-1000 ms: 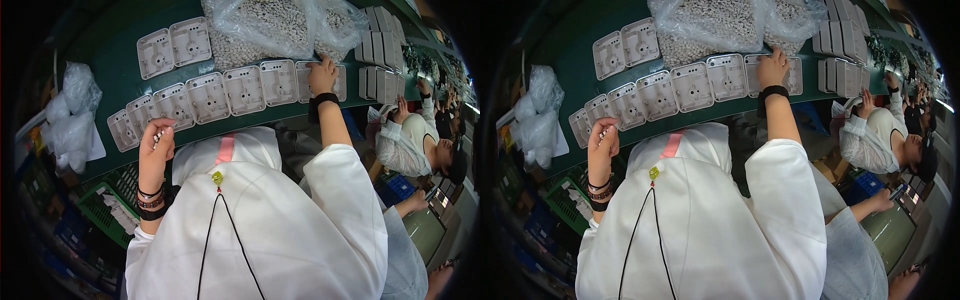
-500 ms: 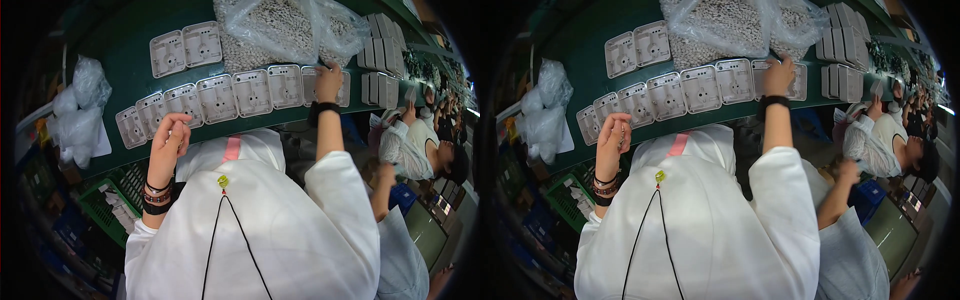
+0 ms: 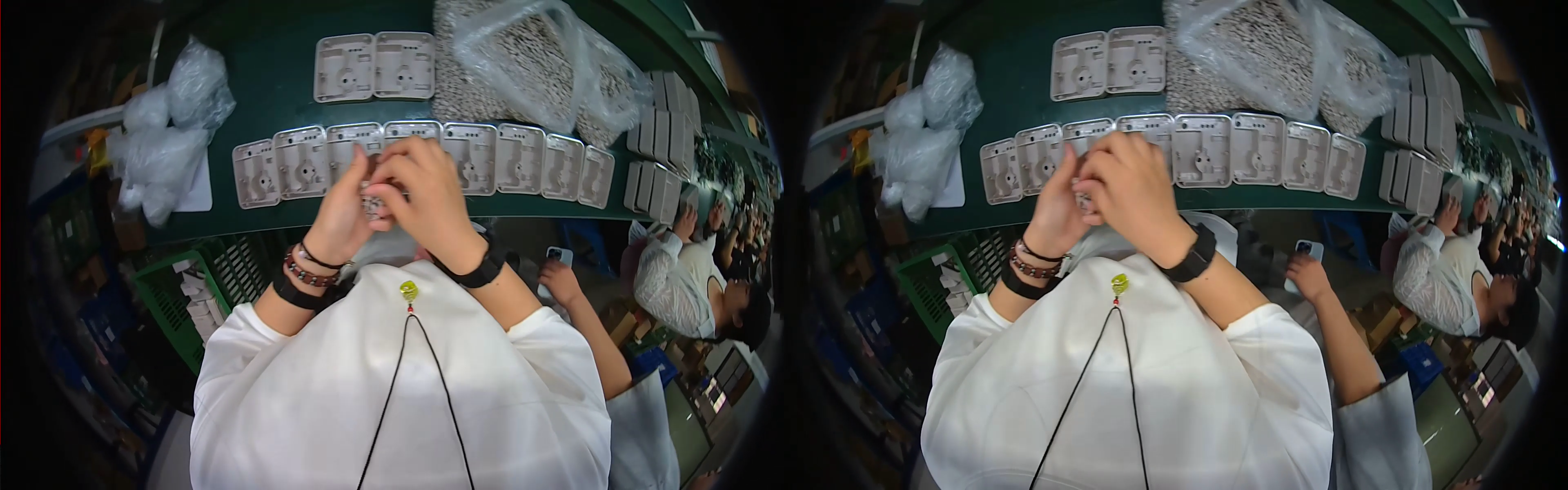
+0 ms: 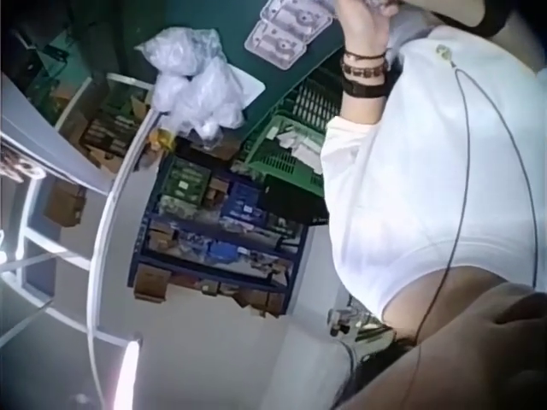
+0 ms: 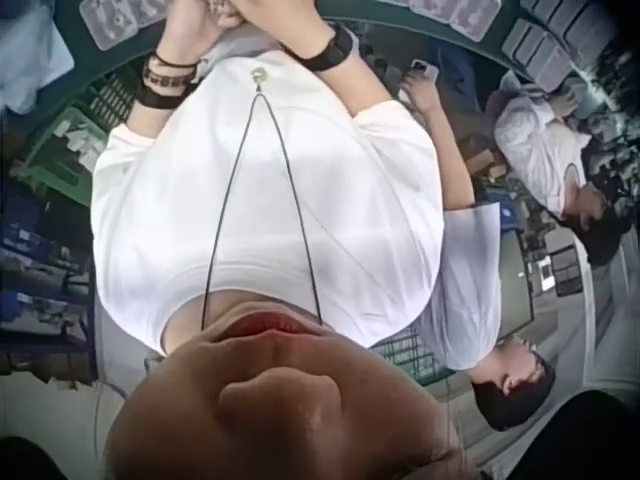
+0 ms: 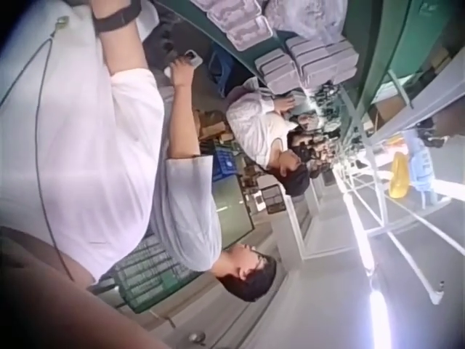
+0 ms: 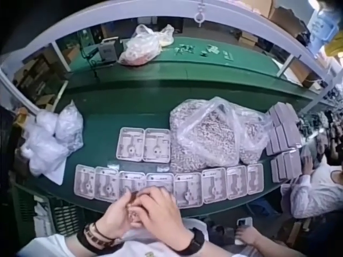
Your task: The person removes plastic bags from a green crate, takes out white plastic housings, and places them on the table. They then pick up small white components from a large bag and insert them into the housings by hand.
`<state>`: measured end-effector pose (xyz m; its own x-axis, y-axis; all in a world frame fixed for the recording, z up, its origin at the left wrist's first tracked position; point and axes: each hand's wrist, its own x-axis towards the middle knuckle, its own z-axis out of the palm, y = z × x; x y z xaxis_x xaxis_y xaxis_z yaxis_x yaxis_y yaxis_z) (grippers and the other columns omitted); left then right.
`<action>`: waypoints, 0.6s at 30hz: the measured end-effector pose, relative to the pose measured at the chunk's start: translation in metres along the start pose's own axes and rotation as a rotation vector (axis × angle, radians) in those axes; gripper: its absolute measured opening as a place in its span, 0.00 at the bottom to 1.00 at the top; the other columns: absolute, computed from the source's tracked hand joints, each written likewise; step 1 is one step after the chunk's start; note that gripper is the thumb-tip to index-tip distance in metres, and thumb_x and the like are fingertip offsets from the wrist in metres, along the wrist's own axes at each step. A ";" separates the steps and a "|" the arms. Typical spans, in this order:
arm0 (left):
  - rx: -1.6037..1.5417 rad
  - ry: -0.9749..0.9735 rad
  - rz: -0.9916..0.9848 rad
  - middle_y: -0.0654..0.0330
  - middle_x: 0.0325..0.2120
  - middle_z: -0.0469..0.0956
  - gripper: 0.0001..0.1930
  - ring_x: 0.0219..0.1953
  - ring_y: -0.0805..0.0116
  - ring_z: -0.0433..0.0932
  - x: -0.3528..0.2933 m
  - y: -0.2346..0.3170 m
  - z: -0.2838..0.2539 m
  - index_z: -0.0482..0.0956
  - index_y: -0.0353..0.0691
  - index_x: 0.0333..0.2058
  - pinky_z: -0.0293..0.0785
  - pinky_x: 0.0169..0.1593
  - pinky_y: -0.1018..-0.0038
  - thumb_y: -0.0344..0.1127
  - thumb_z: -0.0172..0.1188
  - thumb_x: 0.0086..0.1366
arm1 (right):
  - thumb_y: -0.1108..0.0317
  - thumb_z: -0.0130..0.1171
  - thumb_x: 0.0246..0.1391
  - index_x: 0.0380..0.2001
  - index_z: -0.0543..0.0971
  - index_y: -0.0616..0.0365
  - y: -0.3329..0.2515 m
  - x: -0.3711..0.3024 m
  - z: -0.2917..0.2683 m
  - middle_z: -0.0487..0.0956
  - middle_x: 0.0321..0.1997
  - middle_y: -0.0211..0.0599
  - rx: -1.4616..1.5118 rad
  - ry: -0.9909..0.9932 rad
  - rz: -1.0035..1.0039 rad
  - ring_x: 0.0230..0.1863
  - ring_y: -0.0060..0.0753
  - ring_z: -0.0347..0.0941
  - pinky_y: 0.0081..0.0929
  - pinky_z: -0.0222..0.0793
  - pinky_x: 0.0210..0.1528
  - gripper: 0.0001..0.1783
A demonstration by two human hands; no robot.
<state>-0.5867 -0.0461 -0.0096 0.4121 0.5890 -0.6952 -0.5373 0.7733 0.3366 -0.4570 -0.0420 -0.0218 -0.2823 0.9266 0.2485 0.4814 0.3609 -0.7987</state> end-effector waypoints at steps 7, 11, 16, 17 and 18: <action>0.172 -0.105 0.015 0.68 0.18 0.64 0.24 0.16 0.80 0.56 0.000 -0.003 -0.008 0.68 0.42 0.34 0.51 0.17 0.84 0.56 0.32 0.64 | 0.72 0.57 0.39 0.30 0.74 0.55 0.001 -0.003 -0.008 0.71 0.28 0.30 0.016 -0.086 0.087 0.33 0.35 0.66 0.28 0.58 0.35 0.09; 0.302 -0.158 -0.005 0.67 0.14 0.62 0.23 0.13 0.80 0.54 0.000 -0.002 -0.017 0.68 0.41 0.34 0.50 0.17 0.84 0.55 0.34 0.65 | 0.73 0.57 0.40 0.30 0.74 0.55 0.003 -0.005 -0.014 0.72 0.28 0.30 -0.038 -0.142 0.106 0.32 0.34 0.67 0.27 0.58 0.36 0.09; 0.368 -0.188 -0.033 0.66 0.15 0.63 0.20 0.13 0.81 0.54 0.000 0.000 -0.017 0.67 0.39 0.33 0.50 0.17 0.84 0.51 0.37 0.65 | 0.74 0.56 0.41 0.31 0.74 0.55 0.006 -0.006 -0.018 0.72 0.28 0.30 -0.073 -0.157 0.061 0.32 0.33 0.67 0.26 0.59 0.36 0.10; 0.369 -0.192 -0.035 0.66 0.15 0.63 0.20 0.13 0.81 0.54 0.000 0.002 -0.016 0.67 0.39 0.33 0.50 0.17 0.84 0.51 0.37 0.65 | 0.75 0.56 0.41 0.31 0.74 0.56 0.007 -0.006 -0.019 0.71 0.28 0.31 -0.087 -0.152 0.039 0.32 0.32 0.68 0.26 0.60 0.36 0.10; 0.394 -0.182 -0.020 0.66 0.16 0.63 0.19 0.14 0.81 0.54 -0.001 0.005 -0.014 0.67 0.39 0.33 0.50 0.17 0.84 0.50 0.38 0.65 | 0.75 0.56 0.41 0.31 0.74 0.56 0.008 -0.006 -0.020 0.71 0.28 0.31 -0.091 -0.150 0.041 0.32 0.32 0.68 0.26 0.60 0.36 0.10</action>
<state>-0.6000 -0.0463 -0.0156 0.5615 0.5777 -0.5924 -0.2206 0.7945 0.5657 -0.4351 -0.0424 -0.0189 -0.3779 0.9171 0.1271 0.5660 0.3375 -0.7521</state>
